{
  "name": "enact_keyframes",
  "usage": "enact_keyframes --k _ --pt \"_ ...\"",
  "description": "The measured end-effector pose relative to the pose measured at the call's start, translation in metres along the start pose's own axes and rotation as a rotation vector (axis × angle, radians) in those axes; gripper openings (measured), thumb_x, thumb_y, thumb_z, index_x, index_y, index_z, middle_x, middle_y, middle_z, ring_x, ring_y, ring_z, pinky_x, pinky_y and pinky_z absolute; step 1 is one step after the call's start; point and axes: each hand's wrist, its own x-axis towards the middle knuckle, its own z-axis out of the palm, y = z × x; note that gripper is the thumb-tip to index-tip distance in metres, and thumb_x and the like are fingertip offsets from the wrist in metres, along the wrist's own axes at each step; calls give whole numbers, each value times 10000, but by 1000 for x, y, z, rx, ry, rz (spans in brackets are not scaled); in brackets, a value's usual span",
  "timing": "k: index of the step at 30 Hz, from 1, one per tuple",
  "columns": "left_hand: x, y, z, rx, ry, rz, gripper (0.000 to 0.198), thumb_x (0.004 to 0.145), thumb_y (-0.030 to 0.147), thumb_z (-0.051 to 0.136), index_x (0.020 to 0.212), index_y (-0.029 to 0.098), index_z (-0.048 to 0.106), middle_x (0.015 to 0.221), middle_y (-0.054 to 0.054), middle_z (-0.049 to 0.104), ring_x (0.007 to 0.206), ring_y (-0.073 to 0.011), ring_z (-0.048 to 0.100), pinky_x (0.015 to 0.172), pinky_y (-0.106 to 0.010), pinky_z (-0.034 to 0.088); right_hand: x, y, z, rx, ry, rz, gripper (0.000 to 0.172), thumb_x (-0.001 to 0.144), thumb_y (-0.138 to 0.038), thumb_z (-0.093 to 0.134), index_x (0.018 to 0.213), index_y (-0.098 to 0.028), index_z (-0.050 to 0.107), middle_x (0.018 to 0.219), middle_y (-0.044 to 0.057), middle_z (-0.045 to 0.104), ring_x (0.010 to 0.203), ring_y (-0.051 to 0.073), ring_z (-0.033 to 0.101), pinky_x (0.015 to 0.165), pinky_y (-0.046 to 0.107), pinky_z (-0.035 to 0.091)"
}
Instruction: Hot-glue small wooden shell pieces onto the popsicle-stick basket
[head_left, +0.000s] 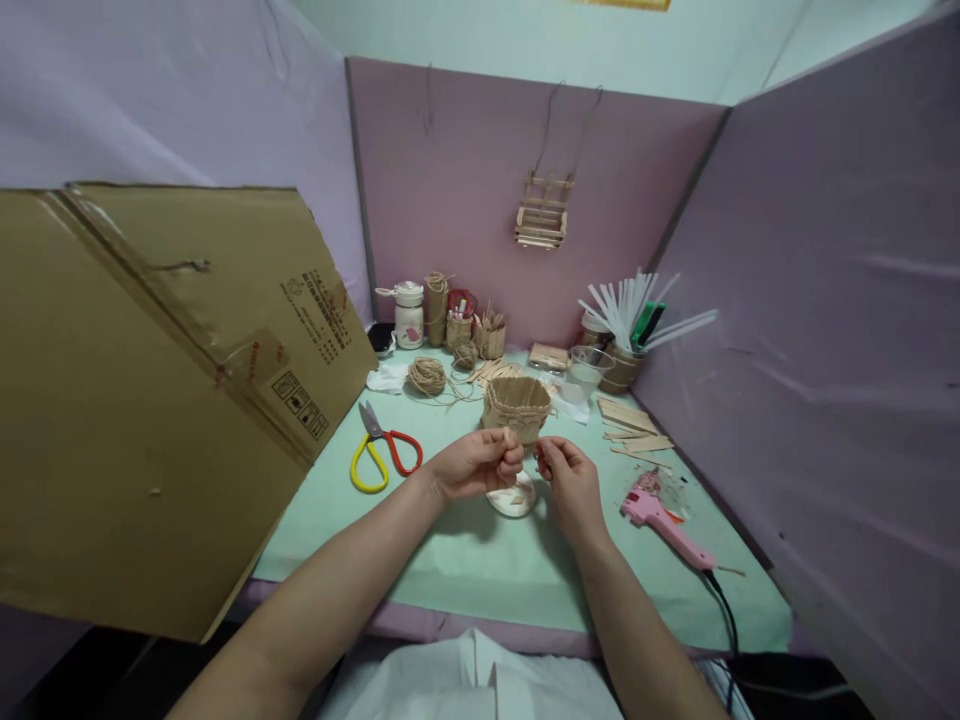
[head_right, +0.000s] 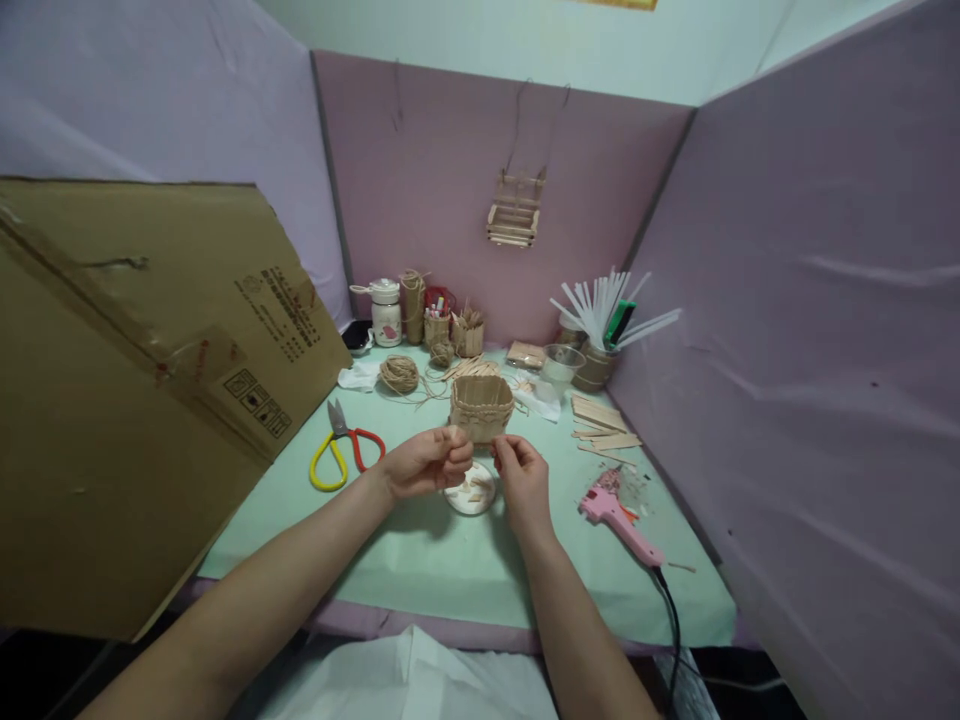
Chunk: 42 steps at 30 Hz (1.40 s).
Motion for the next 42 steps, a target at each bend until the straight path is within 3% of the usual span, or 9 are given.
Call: enact_keyframes --k 3,10,15,19,23,27,33,38,42 --pt "-5 2 3 -24 -104 20 314 676 192 767 624 151 460 577 35 396 481 -55 376 449 -176 278 0 1 1 -31 6 -23 278 722 -448 672 691 -177 619 620 -29 553 545 100 399 537 249 320" --pt "-9 1 7 3 -73 -1 367 669 163 741 562 159 390 525 35 354 440 -60 331 432 -195 242 -2 -2 0 -52 -38 -28 282 734 -462 665 751 -181 650 666 -2 603 614 134 494 588 257 391" --pt "-3 -3 0 31 5 40 391 639 271 810 620 156 436 573 41 388 484 -56 365 497 -207 335 -14 -14 1 -17 -445 -67 382 778 -463 626 1072 -222 662 1031 58 676 999 218 589 828 308 457" --pt "1 -4 -5 46 94 106 419 603 344 839 686 154 476 686 23 474 561 -57 424 583 -219 409 -25 -17 1 -108 -609 -17 392 801 -396 617 1158 -235 619 937 31 672 837 180 604 746 288 464" --pt "-5 10 -7 -3 148 180 383 601 288 846 707 148 507 747 4 516 637 -61 494 590 -175 423 -27 -26 -7 -335 -528 11 273 845 -391 529 925 -195 702 651 -5 589 620 142 519 607 260 410" --pt "-17 43 -16 -181 246 469 151 792 184 685 758 164 539 775 1 530 650 -51 515 591 -150 436 -14 -42 -37 -495 -410 -55 303 811 -427 534 859 -194 721 563 -13 526 552 141 478 554 267 375" --pt "-25 79 -42 -417 457 839 161 919 134 476 785 163 562 749 9 536 632 -39 516 561 -136 418 24 -37 -102 -656 45 -129 388 805 -491 489 950 -193 691 600 0 517 470 135 419 439 268 326" --pt "-16 68 -51 -207 671 668 69 827 132 621 772 157 588 732 14 572 591 -34 501 517 -132 372 39 -16 -119 -1203 -56 -128 455 733 -453 568 1088 -184 660 988 137 662 817 278 622 668 398 481" --pt "-9 50 -48 160 742 397 137 713 189 740 775 147 625 756 -10 623 629 -54 535 544 -154 378 42 -18 -109 -1549 -55 -256 504 766 -411 572 1203 -164 607 1338 195 529 1193 382 500 896 504 420"
